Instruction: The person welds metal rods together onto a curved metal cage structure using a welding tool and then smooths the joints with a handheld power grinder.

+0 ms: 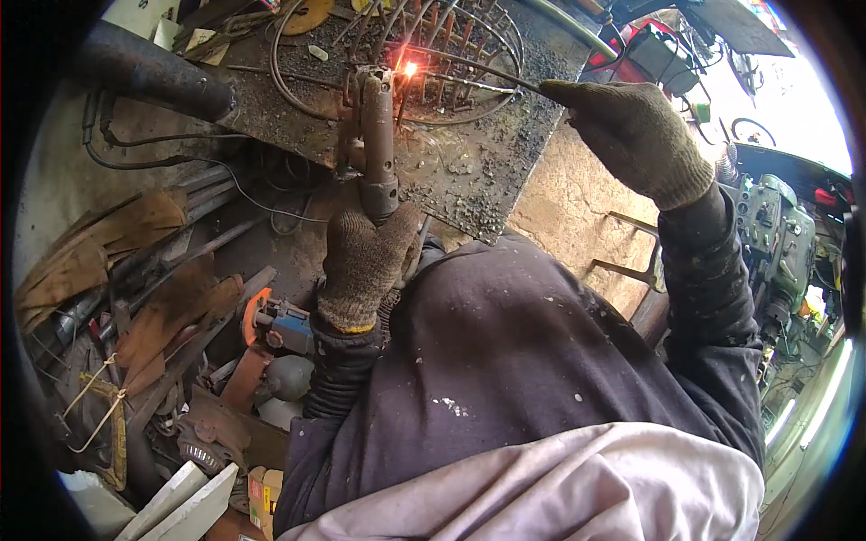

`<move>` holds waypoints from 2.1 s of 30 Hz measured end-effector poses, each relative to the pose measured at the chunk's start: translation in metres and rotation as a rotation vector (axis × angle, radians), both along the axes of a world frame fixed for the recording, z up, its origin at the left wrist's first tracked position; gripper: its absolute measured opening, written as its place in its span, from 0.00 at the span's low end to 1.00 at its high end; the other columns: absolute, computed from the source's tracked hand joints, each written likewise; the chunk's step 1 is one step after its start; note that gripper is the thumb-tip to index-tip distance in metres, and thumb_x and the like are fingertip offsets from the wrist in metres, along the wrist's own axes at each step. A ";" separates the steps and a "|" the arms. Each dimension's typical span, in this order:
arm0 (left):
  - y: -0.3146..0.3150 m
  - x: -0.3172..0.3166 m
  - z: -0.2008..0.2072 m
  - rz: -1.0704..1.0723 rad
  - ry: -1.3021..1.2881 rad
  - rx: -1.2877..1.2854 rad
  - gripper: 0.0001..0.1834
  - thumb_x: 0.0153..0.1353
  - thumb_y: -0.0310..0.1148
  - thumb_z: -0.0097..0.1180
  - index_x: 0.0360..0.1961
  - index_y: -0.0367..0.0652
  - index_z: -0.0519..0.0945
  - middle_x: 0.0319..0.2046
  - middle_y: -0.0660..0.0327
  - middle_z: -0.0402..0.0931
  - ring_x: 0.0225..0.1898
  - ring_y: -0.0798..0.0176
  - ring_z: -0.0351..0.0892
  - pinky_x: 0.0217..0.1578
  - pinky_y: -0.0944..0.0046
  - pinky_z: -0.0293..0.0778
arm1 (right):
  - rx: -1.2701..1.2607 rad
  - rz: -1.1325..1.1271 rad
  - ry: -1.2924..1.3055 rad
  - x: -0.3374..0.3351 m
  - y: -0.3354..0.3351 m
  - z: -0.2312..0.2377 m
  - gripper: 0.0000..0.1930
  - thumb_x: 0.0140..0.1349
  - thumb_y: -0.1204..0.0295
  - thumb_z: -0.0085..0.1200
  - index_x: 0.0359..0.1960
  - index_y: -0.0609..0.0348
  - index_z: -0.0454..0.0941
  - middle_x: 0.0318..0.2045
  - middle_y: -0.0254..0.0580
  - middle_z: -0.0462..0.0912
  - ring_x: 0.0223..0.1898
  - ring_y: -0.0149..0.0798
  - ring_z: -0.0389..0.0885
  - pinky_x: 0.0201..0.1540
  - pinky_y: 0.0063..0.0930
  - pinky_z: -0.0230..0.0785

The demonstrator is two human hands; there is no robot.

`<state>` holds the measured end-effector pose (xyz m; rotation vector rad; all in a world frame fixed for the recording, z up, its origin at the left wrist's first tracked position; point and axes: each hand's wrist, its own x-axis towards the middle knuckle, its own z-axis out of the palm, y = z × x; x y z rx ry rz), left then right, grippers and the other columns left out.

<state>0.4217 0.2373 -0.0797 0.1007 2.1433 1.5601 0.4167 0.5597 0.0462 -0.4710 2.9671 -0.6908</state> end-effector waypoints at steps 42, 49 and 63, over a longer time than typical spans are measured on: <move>-0.055 0.023 -0.034 0.453 0.122 0.242 0.18 0.60 0.30 0.65 0.49 0.38 0.75 0.30 0.62 0.78 0.24 0.69 0.79 0.25 0.67 0.78 | -0.010 -0.008 -0.041 -0.002 -0.006 0.008 0.18 0.65 0.78 0.58 0.56 0.50 0.83 0.39 0.50 0.88 0.35 0.43 0.87 0.41 0.33 0.79; -0.055 0.034 -0.022 0.480 0.087 0.276 0.21 0.58 0.30 0.68 0.50 0.39 0.73 0.35 0.62 0.77 0.28 0.68 0.80 0.30 0.66 0.79 | 0.076 0.026 0.034 0.006 -0.016 0.034 0.15 0.68 0.73 0.55 0.55 0.51 0.85 0.37 0.51 0.88 0.35 0.43 0.88 0.42 0.35 0.80; 0.009 0.047 0.036 0.498 -0.173 0.889 0.39 0.63 0.27 0.57 0.74 0.29 0.57 0.49 0.53 0.79 0.41 0.63 0.82 0.43 0.59 0.84 | -0.470 -0.029 -0.160 0.054 -0.117 -0.061 0.17 0.68 0.64 0.53 0.58 0.46 0.81 0.38 0.47 0.88 0.38 0.46 0.89 0.42 0.41 0.81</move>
